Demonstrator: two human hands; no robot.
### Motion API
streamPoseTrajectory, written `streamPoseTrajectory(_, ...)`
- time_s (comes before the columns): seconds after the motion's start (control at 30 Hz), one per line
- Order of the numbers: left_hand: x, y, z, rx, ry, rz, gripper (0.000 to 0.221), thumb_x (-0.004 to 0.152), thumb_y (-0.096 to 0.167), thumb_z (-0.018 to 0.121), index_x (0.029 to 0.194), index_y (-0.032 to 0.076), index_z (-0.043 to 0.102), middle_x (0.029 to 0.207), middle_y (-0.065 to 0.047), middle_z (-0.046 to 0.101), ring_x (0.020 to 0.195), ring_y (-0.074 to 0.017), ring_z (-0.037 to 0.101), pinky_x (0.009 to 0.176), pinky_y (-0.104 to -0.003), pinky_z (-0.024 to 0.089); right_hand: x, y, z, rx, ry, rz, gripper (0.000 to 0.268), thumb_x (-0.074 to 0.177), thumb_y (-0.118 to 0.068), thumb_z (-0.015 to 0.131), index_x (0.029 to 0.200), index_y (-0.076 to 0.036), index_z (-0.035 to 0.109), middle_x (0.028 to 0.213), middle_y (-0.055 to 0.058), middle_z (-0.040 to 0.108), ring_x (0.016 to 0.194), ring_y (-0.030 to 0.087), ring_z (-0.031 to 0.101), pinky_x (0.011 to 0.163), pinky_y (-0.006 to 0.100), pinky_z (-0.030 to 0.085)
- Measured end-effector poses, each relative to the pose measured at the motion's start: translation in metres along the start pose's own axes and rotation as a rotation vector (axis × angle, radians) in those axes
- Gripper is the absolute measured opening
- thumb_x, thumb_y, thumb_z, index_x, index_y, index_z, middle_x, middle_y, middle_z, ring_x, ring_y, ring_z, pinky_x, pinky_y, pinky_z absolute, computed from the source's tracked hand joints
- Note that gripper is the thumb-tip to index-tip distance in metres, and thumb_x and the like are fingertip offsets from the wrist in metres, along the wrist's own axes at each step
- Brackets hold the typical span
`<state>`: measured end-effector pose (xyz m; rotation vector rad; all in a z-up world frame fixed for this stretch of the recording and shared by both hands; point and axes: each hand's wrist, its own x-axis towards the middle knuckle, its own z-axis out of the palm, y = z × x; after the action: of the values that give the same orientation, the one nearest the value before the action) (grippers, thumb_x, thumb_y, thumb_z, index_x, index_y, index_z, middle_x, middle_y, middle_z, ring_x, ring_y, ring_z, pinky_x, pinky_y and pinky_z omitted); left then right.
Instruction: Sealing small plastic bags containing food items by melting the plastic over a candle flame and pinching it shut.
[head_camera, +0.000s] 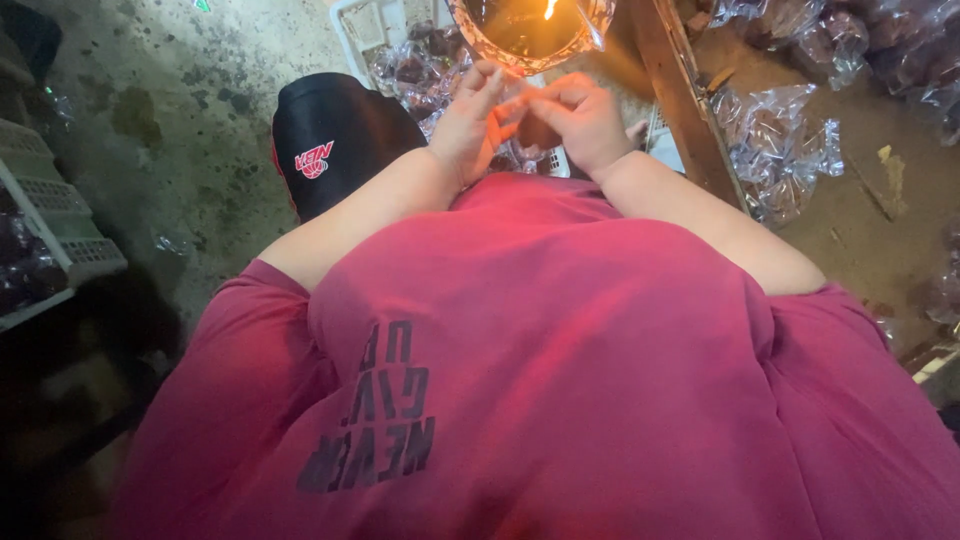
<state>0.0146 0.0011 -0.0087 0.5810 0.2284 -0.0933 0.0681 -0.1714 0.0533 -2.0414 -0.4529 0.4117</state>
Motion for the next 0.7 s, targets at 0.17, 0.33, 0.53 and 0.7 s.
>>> streamPoseTrajectory(0.17,0.000,0.005,-0.003,0.056,0.155,0.053,0.026,0.095,0.044,0.065,0.106,0.023,0.057,0.127,-0.008,0.059,0.112,-0.0275,0.067,0.089,-0.042,0.052,0.019,-0.027,-0.010,0.139,0.167,0.345,0.013,0.098,-0.027,0.067,0.097,-0.016,0.074,0.089,0.002,0.077,0.078,0.015,0.074,0.066,0.033,0.069)
streamPoseTrajectory(0.33,0.001,0.008,0.001,0.140,0.152,-0.076,0.038,0.093,0.049,0.059,0.112,0.015,0.058,0.115,-0.010,0.064,0.103,-0.0260,0.066,0.082,-0.038,0.056,0.050,-0.010,-0.017,-0.061,0.251,0.392,0.030,0.090,-0.042,0.064,0.107,-0.021,0.079,0.100,-0.007,0.077,0.091,0.009,0.067,0.081,0.027,0.053)
streamPoseTrajectory(0.53,-0.007,0.011,0.011,0.278,0.065,-0.279,0.073,0.084,0.018,0.079,0.145,0.020,0.040,0.121,-0.013,0.057,0.096,-0.0266,0.070,0.076,-0.038,0.063,0.035,-0.019,-0.014,-0.070,0.172,0.371,0.020,0.100,-0.039,0.058,0.102,-0.022,0.069,0.080,-0.003,0.060,0.057,0.009,0.042,0.048,0.032,0.036)
streamPoseTrajectory(0.7,-0.012,0.009,0.011,0.347,-0.002,-0.249,0.039,0.086,0.005,0.077,0.115,0.014,0.054,0.091,-0.007,0.069,0.076,-0.0203,0.072,0.067,-0.029,0.058,0.012,-0.014,-0.010,-0.093,0.099,0.184,0.028,0.101,-0.038,0.067,0.080,-0.019,0.061,0.078,-0.008,0.056,0.076,0.009,0.051,0.076,0.028,0.042)
